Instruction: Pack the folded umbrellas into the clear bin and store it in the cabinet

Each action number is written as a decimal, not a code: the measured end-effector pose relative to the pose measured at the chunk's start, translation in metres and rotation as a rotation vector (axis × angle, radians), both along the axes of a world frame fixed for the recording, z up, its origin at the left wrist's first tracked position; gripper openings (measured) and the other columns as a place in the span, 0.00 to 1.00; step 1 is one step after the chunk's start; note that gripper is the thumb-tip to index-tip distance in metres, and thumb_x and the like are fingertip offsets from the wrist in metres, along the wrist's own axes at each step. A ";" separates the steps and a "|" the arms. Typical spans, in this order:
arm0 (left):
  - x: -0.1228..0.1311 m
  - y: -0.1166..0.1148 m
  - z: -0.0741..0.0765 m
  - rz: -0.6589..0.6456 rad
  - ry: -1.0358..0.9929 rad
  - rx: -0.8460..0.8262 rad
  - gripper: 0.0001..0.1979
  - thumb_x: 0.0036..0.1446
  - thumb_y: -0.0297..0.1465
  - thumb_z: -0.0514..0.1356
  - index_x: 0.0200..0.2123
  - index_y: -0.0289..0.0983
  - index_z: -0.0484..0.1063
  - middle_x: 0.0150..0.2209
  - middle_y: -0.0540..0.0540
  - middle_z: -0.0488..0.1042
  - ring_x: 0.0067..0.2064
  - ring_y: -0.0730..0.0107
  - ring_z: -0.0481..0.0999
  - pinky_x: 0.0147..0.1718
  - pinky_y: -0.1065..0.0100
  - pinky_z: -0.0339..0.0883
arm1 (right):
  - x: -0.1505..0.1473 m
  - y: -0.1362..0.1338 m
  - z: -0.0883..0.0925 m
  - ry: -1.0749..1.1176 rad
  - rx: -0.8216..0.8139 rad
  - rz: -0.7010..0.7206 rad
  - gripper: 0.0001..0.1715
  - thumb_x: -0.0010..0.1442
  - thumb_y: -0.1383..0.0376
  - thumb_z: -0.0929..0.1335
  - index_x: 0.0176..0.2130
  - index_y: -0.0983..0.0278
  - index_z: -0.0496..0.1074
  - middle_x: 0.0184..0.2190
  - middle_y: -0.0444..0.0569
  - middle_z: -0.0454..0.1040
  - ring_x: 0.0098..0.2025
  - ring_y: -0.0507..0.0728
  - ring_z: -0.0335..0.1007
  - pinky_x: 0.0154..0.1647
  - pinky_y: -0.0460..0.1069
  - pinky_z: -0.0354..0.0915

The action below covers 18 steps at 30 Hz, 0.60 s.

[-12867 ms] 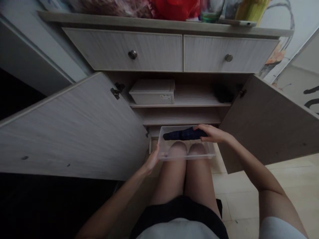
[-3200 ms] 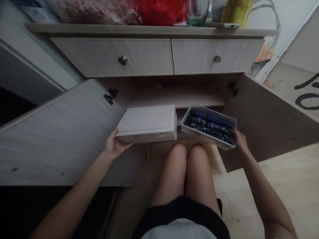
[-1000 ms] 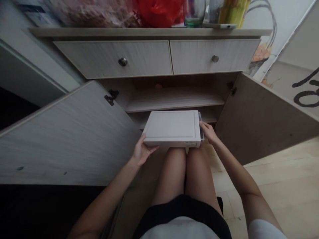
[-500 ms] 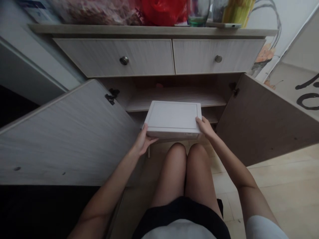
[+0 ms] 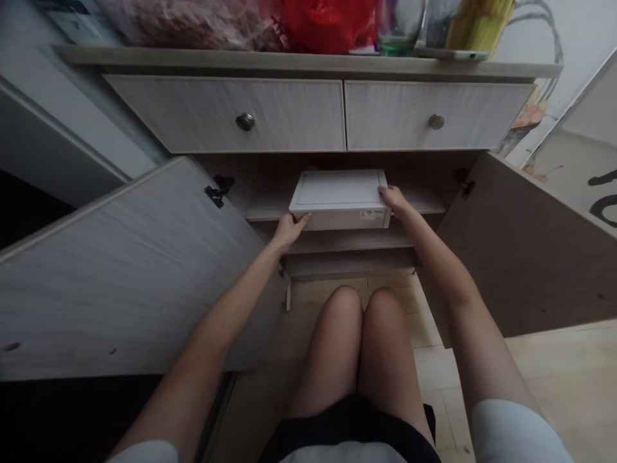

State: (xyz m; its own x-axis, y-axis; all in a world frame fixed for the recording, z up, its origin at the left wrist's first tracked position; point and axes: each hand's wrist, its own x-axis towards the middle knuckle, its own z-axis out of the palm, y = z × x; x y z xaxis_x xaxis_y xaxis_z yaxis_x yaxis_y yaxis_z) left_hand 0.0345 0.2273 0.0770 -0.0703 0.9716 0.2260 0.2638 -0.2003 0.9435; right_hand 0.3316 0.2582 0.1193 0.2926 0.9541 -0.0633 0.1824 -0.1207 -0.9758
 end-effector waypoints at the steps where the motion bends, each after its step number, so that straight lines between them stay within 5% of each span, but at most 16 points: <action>1: 0.000 0.004 -0.003 0.015 0.000 -0.018 0.09 0.54 0.34 0.68 0.35 0.35 0.75 0.40 0.40 0.80 0.50 0.58 0.76 0.49 0.64 0.69 | 0.000 0.006 -0.001 -0.005 -0.009 0.007 0.09 0.63 0.67 0.65 0.31 0.66 0.70 0.29 0.48 0.73 0.31 0.53 0.67 0.36 0.48 0.62; 13: 0.006 0.041 -0.028 0.063 0.135 -0.070 0.16 0.55 0.42 0.67 0.31 0.34 0.72 0.30 0.46 0.72 0.38 0.64 0.71 0.38 0.68 0.65 | 0.013 0.051 -0.030 -0.040 -0.074 0.004 0.08 0.61 0.63 0.68 0.32 0.66 0.71 0.25 0.49 0.71 0.31 0.56 0.67 0.37 0.50 0.64; 18: 0.004 0.053 -0.036 0.099 0.177 -0.087 0.19 0.54 0.44 0.68 0.29 0.33 0.71 0.28 0.44 0.71 0.40 0.59 0.74 0.39 0.65 0.68 | 0.016 0.060 -0.033 -0.073 0.006 0.055 0.12 0.63 0.62 0.67 0.36 0.70 0.74 0.29 0.54 0.73 0.34 0.60 0.71 0.39 0.54 0.65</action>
